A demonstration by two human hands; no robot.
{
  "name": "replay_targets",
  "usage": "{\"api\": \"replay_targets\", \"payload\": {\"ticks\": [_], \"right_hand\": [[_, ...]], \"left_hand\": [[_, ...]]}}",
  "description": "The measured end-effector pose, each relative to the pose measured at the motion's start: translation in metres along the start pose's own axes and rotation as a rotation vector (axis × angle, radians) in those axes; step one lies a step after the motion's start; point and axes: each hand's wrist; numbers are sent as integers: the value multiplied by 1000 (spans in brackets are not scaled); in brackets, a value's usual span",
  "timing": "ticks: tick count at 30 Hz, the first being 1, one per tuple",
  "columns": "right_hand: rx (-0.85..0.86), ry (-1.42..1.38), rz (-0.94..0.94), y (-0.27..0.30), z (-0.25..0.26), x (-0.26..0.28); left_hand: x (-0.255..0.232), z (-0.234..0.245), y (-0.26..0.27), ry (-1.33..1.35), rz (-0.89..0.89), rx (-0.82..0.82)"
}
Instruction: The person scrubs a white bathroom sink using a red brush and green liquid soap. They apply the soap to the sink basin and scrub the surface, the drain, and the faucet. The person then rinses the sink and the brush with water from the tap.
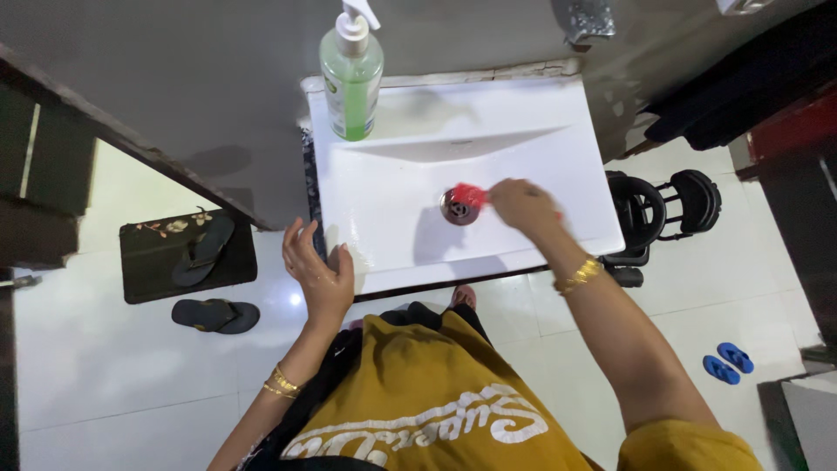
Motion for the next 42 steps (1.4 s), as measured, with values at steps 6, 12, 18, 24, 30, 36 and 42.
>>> {"api": "replay_targets", "payload": {"ticks": [6,12,18,24,30,36,42], "right_hand": [[169,260,323,-24,2,-32],[262,-47,73,-13,40,-7],[251,-17,235,-42,9,-33],[222,142,382,-60,-18,-49],[218,-176,230,-44,9,-34],[179,117,516,-66,0,-66],[320,-138,226,-46,18,-58]], "left_hand": [[-11,6,4,-94,15,-34],[-35,6,3,-181,-94,-62],[-56,-17,0,-201,-153,-63],[-67,-25,0,-257,-170,-41],[-67,-24,-1,-279,-155,-42],[-65,-25,0,-288,-134,-56],[-64,-27,1,-283,-131,-55]]}}
Point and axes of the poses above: each hand's wrist, its own y-axis away from the middle knuckle, its own z-axis out of the back of the hand, x = y × z, and after that the axes turned 8 degrees about z, right-handed
